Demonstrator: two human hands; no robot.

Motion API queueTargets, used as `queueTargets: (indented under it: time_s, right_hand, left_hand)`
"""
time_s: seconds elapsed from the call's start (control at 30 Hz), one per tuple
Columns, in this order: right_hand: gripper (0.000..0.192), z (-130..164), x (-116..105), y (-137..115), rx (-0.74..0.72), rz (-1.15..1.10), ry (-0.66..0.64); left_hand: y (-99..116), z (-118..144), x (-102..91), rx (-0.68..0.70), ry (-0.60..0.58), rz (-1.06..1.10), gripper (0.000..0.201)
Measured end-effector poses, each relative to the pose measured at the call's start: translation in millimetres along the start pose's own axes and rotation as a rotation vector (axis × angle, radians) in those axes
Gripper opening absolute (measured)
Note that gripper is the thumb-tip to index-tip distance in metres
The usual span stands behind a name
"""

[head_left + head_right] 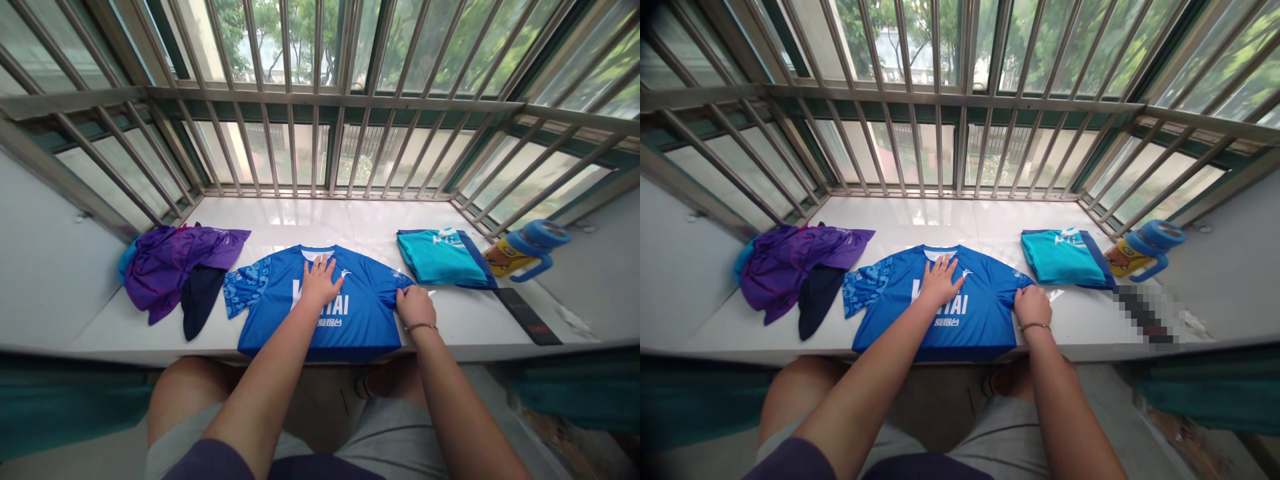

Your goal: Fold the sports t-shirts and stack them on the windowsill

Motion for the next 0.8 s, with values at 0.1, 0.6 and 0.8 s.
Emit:
queueTargets:
  time_s: [0.1, 0.6, 0.8]
  right_hand:
    - [0.048, -3, -15, -20, -0.049, -0.090, 0.050]
    - [0.029, 119, -41, -133, -0.960, -0.418, -0.221]
    - [0.038, 90, -40, -68, -0.639, -0.364, -0.036]
  left_hand:
    - [1, 0, 0.0, 0.004, -0.005, 0.007, 0.079]
    - [1, 3, 2.2, 0.063, -0.006, -0.041, 0.077]
    - [-4, 2, -21.4, 0.000, 0.194, 0.123, 0.058]
Point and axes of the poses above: each hand's wrist, its own z-axis away from the middle knuckle, its own x-axis out of the palm, y = z × x, the point moved 9 cm from there along -z, towards the middle knuckle, and after that the axes turned 14 degrees about y, right-handed, at the moved point
